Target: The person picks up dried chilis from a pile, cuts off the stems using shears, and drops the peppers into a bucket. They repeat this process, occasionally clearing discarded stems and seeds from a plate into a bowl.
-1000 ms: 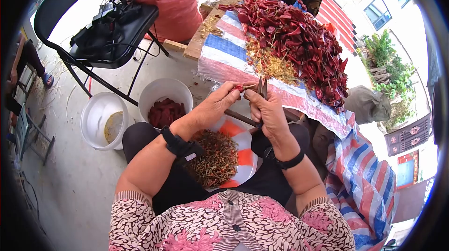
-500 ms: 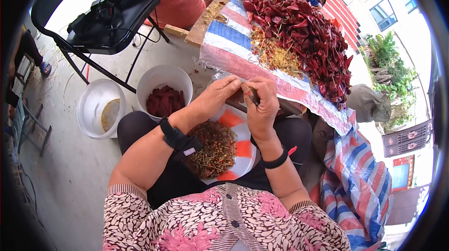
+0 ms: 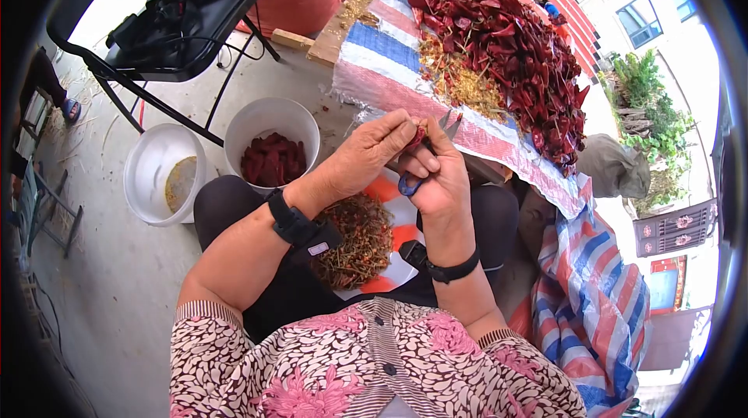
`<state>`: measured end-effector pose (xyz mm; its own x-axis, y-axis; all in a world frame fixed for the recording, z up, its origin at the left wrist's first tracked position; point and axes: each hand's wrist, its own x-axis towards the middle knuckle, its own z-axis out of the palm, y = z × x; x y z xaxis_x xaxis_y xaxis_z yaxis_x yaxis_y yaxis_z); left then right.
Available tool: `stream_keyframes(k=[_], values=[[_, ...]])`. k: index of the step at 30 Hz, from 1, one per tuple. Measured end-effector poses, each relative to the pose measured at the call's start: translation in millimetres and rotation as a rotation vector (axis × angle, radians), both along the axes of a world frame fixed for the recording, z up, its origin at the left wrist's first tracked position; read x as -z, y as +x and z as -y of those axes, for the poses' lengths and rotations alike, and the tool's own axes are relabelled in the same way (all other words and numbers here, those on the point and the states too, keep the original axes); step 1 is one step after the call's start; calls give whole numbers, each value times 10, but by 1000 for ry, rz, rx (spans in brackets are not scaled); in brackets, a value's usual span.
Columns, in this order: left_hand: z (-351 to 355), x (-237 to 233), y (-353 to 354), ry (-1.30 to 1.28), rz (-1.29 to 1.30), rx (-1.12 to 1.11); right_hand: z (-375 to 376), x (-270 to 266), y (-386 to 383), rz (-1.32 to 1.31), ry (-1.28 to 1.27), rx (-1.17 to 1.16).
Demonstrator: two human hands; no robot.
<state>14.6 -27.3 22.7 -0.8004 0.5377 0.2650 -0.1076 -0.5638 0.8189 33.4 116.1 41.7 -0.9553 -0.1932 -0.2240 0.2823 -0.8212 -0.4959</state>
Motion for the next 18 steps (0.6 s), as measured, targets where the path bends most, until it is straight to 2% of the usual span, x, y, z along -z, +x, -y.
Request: stream_keyframes(k=[3, 6, 7, 9, 14, 18], values=[[-44, 127, -46, -65, -76, -89, 71, 67, -2, -112, 53, 65], [-73, 201, -61, -338, -327, -302, 198, -4, 57, -277, 556, 442], [-84, 203, -61, -379, -451, -438, 226, -40, 74, -298, 674, 537], [-125, 204, -38, -454, -693, -709, 227, -20, 68, -342, 706, 577], [-73, 195, -13, -534, -747, -743, 270, 45, 60, -347, 775, 620], [-77, 215, -18, -571, -722, -763, 252, 79, 49, -334, 812, 535]])
